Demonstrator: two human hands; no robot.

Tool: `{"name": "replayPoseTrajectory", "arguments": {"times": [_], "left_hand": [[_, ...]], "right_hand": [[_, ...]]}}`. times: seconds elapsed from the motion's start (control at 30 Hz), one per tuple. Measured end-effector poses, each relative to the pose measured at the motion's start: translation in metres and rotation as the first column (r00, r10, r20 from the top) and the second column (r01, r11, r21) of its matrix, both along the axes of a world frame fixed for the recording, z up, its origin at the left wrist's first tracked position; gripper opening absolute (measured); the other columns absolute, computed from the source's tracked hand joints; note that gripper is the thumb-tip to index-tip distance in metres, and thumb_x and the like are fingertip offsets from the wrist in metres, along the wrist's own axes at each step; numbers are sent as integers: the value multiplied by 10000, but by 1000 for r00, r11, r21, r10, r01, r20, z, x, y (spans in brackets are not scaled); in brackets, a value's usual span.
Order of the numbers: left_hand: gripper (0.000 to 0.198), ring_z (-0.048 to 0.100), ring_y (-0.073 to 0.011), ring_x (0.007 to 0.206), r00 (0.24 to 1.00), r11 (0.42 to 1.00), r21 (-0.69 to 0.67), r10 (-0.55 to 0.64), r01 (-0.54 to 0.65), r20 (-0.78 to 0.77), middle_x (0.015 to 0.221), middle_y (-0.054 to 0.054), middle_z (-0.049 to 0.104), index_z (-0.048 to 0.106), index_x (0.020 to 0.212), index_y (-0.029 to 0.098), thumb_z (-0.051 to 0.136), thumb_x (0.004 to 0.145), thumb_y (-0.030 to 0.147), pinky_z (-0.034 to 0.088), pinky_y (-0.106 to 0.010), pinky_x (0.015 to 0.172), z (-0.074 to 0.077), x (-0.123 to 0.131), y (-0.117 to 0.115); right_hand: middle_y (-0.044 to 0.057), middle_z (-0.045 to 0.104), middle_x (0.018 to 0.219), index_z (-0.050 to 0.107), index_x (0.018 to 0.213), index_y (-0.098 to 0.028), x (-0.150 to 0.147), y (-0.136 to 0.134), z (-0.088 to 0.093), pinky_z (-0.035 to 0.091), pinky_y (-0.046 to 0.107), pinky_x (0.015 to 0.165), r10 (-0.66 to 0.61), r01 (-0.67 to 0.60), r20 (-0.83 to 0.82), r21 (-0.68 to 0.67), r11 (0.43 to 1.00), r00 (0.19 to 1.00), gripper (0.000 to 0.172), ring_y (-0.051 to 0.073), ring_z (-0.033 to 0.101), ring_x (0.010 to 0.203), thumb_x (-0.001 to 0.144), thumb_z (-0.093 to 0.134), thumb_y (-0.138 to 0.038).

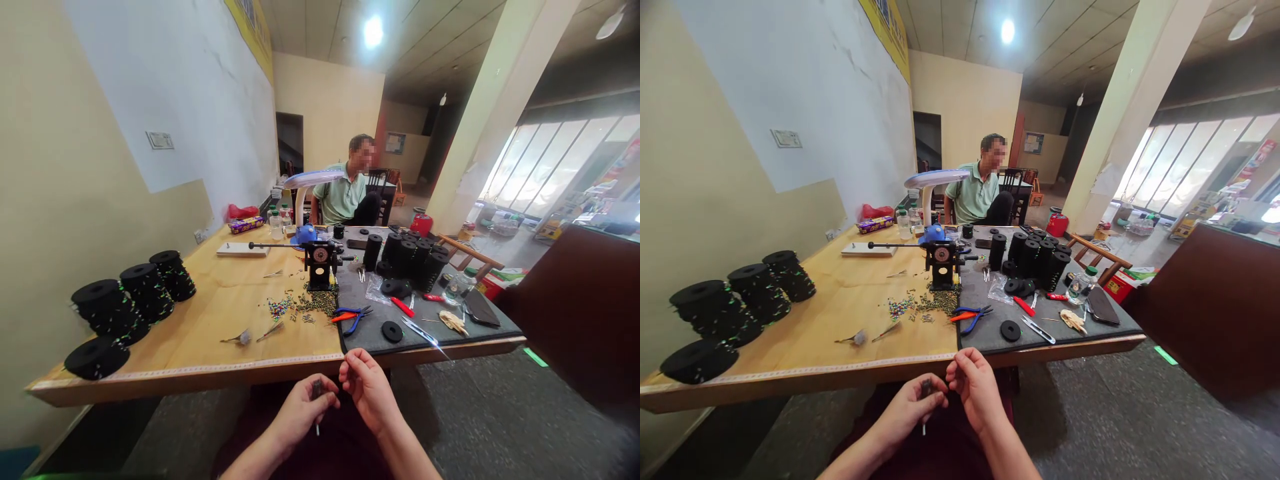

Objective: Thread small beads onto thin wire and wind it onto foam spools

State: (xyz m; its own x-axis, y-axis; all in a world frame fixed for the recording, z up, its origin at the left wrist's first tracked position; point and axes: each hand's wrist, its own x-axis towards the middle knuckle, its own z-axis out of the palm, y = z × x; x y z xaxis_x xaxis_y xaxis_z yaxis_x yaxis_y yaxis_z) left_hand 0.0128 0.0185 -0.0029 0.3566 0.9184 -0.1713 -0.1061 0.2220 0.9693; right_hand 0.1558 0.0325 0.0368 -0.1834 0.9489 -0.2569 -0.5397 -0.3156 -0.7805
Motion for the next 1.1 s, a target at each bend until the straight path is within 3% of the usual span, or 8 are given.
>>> {"name": "replayPoseTrajectory", "arguments": {"times": [0.13,0.27,0.5,0.87,0.93,1.0,1.1], "left_hand": [[320,357,-53,454,1000,1000,-10,-4,4,1,683,-50,653,558,829,114,672,694,381,233,-208,462,-3,-3,-2],[322,359,-54,458,1000,1000,-19,-14,14,4,676,-44,650,558,831,116,679,687,378,232,-212,475,-1,-3,-3],[332,362,-55,460,1000,998,-68,-1,1,-2,681,-47,656,559,826,116,693,655,368,230,-213,475,4,-3,-3],[338,381,-64,460,998,998,-52,18,-22,-66,744,-66,672,569,829,128,683,643,385,256,-209,466,-1,-4,-1],[318,427,-86,495,987,998,10,58,-57,-147,754,-55,657,581,818,135,677,644,383,290,-216,478,-2,-9,3],[266,489,-124,577,952,981,159,149,-109,-268,737,-41,627,599,822,137,649,676,353,350,-232,533,1,-17,10],[240,548,-182,729,811,907,406,318,-111,-491,811,-63,609,611,911,136,579,743,305,412,-275,674,14,-33,22]], "right_hand": [[19,632,763,425,859,-152,4,0,0,435,148,510,-49,53,80,-39,998,996,510,119,632,696,608,753,-451],[42,655,799,420,868,-157,9,2,0,444,150,518,-96,99,109,-21,995,989,513,152,652,763,612,749,-456],[17,654,760,421,857,-164,17,8,0,453,143,521,-167,170,75,-40,985,983,527,140,653,744,570,779,-424],[-15,597,711,420,855,-164,17,5,3,410,125,474,-161,164,54,-53,985,985,541,100,615,640,556,787,-427],[-33,564,666,420,841,-162,16,4,3,373,113,443,-162,164,70,-36,986,984,537,53,541,543,554,788,-428],[-52,513,605,415,818,-159,16,2,1,290,96,400,-152,154,94,-18,988,984,527,7,417,452,560,783,-433],[-72,422,532,412,799,-157,13,-4,-5,160,100,372,-105,108,121,-13,994,987,530,-18,281,403,563,773,-464]]}}
